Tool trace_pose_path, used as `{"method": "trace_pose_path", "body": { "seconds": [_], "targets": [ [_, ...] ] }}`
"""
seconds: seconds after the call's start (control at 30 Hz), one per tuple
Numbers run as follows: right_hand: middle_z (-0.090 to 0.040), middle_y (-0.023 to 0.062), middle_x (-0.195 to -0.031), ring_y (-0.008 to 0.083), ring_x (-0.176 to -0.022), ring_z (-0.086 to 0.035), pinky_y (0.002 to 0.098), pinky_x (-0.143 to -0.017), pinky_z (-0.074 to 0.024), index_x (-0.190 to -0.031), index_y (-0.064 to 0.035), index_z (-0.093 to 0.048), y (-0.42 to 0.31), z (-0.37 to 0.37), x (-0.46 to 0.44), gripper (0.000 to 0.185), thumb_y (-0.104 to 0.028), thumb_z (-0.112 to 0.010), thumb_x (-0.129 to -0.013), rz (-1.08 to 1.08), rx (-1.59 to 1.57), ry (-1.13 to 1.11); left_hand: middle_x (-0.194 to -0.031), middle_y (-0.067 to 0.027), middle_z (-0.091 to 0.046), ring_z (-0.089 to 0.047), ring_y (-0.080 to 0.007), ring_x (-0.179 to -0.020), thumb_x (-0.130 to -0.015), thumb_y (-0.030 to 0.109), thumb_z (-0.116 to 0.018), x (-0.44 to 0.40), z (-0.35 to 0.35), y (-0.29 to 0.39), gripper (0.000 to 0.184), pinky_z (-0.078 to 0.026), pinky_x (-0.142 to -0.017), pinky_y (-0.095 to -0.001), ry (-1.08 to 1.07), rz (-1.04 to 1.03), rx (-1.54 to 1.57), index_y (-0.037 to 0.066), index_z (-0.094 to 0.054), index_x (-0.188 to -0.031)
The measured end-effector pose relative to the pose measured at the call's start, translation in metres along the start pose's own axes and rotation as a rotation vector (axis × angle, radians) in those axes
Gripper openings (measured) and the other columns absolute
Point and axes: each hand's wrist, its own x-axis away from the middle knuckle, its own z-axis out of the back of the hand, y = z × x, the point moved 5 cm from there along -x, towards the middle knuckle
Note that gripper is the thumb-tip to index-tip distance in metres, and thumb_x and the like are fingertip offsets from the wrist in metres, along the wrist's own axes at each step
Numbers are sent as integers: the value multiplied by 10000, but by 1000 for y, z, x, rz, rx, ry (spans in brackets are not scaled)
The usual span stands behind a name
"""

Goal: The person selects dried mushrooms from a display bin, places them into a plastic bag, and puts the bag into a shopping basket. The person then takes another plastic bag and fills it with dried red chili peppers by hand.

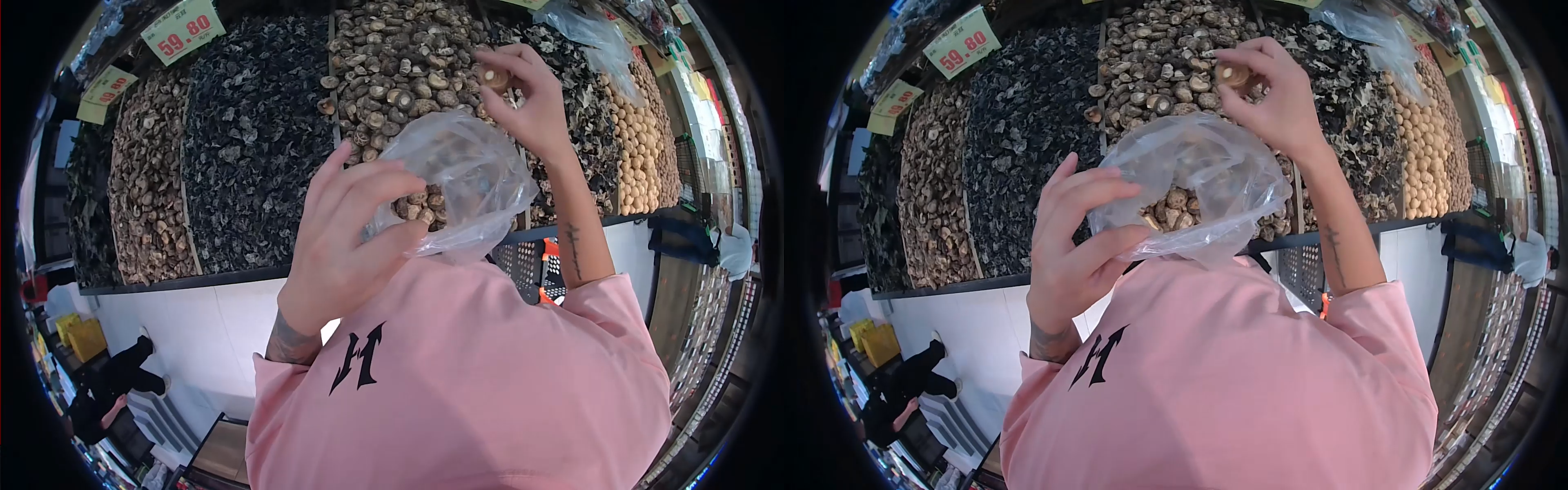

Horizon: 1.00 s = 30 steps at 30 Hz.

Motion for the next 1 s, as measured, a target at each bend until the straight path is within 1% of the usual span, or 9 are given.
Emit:
{"method": "trace_pose_path", "body": {
  "seconds": [0.2, 0.33, 0.4, 0.57, 0.7, 0.77, 0.87, 0.93, 1.0],
  "targets": [
    [-612, 63, -1022, 166, -819, -626, 262, -672, -521, -1068, -61, -715, -87, 8, 18, 385, -70, -783, -689, 157, 51, -131, -1102, -68, -662, -613, -300, -1104, -641, 126, -801, -4, -4, -1, 192, -410, -1041, -559, -7, -15, 11, 134, -719, -814],
    [-606, 98, -1095, 236, -982, -615, 343, -814, -517, -1137, -64, -683, -90, -10, 36, 515, -182, -847, -664, 136, -10, -285, -1164, -72, -636, -588, -301, -1117, -641, 88, -764, 0, -7, -3, 195, -409, -1017, -578, -10, -51, 15, 117, -671, -809],
    [-523, 162, -1347, 323, -1254, -504, 415, -1036, -417, -1307, -80, -605, -70, 9, 45, 834, -353, -904, -578, 62, 81, -254, -1203, -109, -612, -571, -326, -1141, -625, 71, -770, 0, -4, -6, 211, -415, -1022, -556, 71, 3, 49, 112, -677, -810],
    [-352, 198, -1519, 381, -1397, -354, 432, -1135, -321, -1485, -93, -392, -39, -14, 94, 1136, -382, -920, -522, -333, -145, -366, -1374, -198, -520, -498, -407, -1269, -756, 50, -722, 5, -16, -35, 109, -429, -1023, -449, 190, 252, 314, 48, -670, -852],
    [-570, 180, -1330, 342, -1205, -565, 424, -1000, -454, -1342, -52, -529, -48, -54, 112, 735, -217, -816, -686, -418, -282, -376, -1440, -223, -432, -481, -359, -1296, -771, 84, -729, 13, -45, -45, 251, -435, -1019, -416, -38, 366, 674, 30, -644, -1001],
    [-686, 118, -1048, 254, -943, -659, 362, -818, -513, -1098, -14, -640, -55, -62, 106, 357, -142, -724, -775, -340, -298, -440, -1409, -214, -459, -507, -341, -1266, -762, 113, -748, 8, -46, -38, 357, -438, -1012, -405, 14, 402, 669, 27, -620, -1084],
    [-675, 70, -883, 176, -807, -632, 300, -719, -492, -938, 2, -655, -75, -50, 93, 202, -146, -700, -808, -429, -636, -276, -1285, -184, -552, -572, -312, -1159, -723, 160, -783, 7, -44, -35, 496, -440, -1002, -398, 104, 456, 541, 44, -590, -1166],
    [-666, 54, -882, 132, -796, -610, 263, -702, -473, -959, -5, -664, -92, -45, 87, 209, -135, -709, -802, -420, -700, -240, -1201, -166, -590, -593, -290, -1113, -712, 187, -789, 11, -54, -25, 506, -450, -979, -396, -352, 348, 573, 53, -616, -1169],
    [-661, 89, -1011, 181, -918, -633, 295, -806, -496, -1113, -33, -662, -116, -41, 79, 401, -164, -775, -751, -237, -709, -360, -1171, -157, -629, -613, -273, -1091, -698, 240, -803, 26, -55, -23, 533, -460, -950, -390, -419, 335, 518, 56, -638, -1170]
  ]
}}
